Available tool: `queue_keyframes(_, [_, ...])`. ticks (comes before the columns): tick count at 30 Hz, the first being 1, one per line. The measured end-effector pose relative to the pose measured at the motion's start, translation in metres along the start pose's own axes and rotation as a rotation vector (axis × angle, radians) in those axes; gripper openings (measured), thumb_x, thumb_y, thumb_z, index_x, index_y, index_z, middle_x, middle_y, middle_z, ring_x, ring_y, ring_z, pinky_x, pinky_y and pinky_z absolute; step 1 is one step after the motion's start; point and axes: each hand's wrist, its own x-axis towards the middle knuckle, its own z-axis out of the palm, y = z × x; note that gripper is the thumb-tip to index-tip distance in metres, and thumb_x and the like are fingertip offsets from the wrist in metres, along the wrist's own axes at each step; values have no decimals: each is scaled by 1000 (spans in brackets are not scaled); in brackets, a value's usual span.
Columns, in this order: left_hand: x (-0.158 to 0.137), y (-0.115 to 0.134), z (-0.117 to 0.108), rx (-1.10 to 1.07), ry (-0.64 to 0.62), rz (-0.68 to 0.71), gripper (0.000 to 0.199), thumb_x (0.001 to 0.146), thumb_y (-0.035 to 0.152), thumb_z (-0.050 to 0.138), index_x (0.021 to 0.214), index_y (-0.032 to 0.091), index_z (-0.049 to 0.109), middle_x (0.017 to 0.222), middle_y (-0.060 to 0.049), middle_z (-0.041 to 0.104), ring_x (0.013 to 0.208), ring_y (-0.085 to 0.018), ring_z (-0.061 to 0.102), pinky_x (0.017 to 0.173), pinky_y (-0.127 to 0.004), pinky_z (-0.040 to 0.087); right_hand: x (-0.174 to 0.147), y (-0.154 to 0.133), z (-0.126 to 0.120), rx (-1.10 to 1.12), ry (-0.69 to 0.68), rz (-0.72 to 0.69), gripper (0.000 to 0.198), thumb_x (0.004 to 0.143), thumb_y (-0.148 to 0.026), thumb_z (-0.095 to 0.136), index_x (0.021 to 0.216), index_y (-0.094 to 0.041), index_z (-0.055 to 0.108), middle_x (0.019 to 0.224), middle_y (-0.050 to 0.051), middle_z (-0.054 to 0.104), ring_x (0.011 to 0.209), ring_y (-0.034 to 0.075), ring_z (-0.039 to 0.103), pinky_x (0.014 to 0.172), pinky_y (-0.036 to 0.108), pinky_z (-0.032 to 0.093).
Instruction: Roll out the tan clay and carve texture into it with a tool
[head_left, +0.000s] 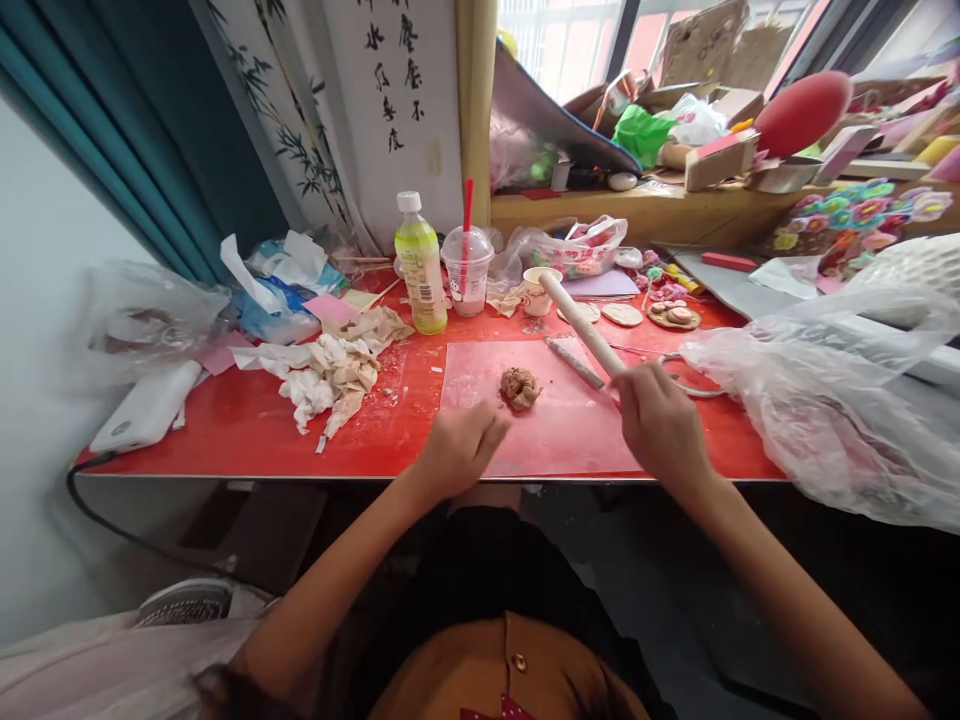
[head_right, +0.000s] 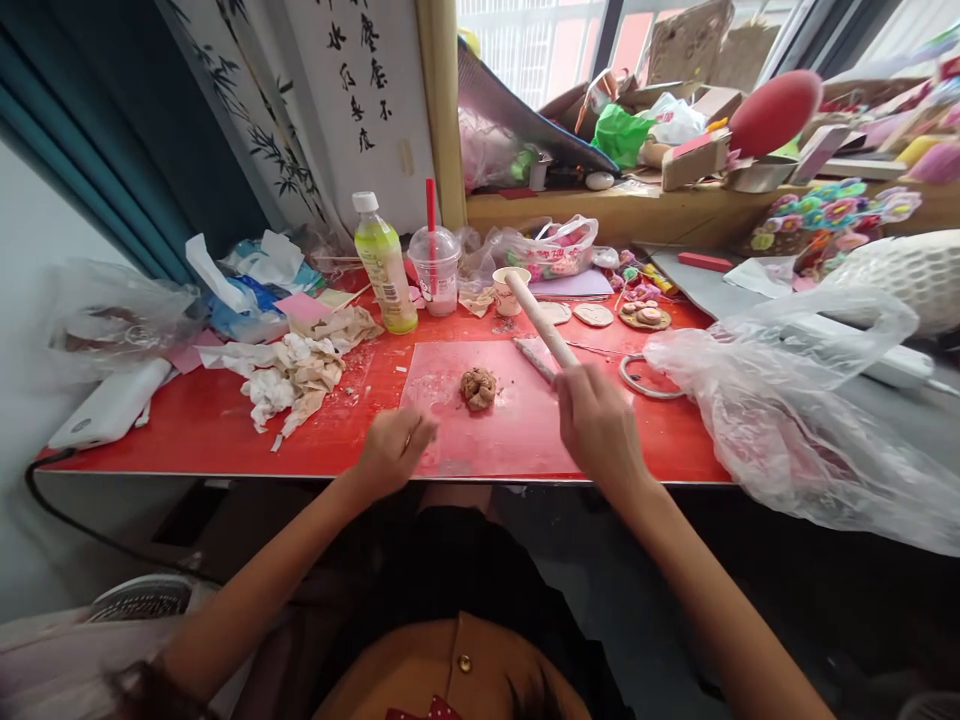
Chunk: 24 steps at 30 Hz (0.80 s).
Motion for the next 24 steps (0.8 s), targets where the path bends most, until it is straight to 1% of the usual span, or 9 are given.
queue_keyframes(1, [-19,2,-2,38,-19,37,36,93,30,30,63,16,44,51,2,43,48,-9,42,50,-22,30,-19,-9,-5,121,-61,-98,21,90,-20,31,78,-17,49,74,6,52,66,15,50,63,27,39])
queue_keyframes(3, [-59,-2,-1,-8,-259,37,38,90,35,34,59,17,44,53,0,47,50,-10,44,52,-24,30,-63,-20,-9,226,-160,-196,21,89,-19,35,72,-19,47,63,2,49,53,12,45,53,25,36])
queue_keyframes(5, [-103,-17,4,-47,-527,-332,34,86,41,39,64,17,49,60,-1,53,57,-13,50,57,-25,33,-109,-19,-3,238,-229,-129,22,88,-21,37,69,-19,47,60,0,50,49,11,46,51,25,35])
queue_keyframes(8, [-166,-46,3,6,-537,-602,26,89,28,30,81,17,52,65,-1,56,57,-14,54,54,-24,34,-169,6,12,226,-277,68,28,89,-26,37,63,-20,44,51,-2,47,41,11,47,44,23,35])
queue_keyframes(12, [-224,-61,-10,8,-479,-816,28,85,17,25,98,17,51,81,-4,58,69,-14,58,64,-25,43,-216,38,13,379,-420,327,19,88,-31,38,86,-21,54,77,4,65,67,15,64,58,22,47])
queue_keyframes(15, [-234,-54,-14,-30,-438,-898,29,86,24,28,102,17,51,98,-7,57,87,-16,58,78,-28,45,-218,37,2,487,-544,546,25,86,-42,37,84,-24,54,69,3,61,60,17,60,56,27,47])
queue_keyframes(19, [-218,-43,4,-120,-450,-902,32,90,35,28,96,21,56,99,-3,59,94,-16,56,85,-28,43,-194,19,12,574,-626,657,31,84,-47,36,68,-24,50,53,1,52,47,17,50,50,29,42])
queue_keyframes(22, [-204,-42,34,-145,-449,-889,32,88,38,34,106,19,55,109,-5,56,105,-18,51,94,-31,38,-185,12,48,708,-668,702,34,80,-49,43,98,-23,56,78,6,64,72,22,61,68,33,47])
queue_keyframes(24, [-195,-43,58,-146,-443,-886,38,84,40,44,112,16,52,116,-9,53,111,-21,46,98,-36,34,-190,10,75,749,-714,720,42,73,-51,52,101,-21,58,94,9,66,89,26,61,78,36,46])
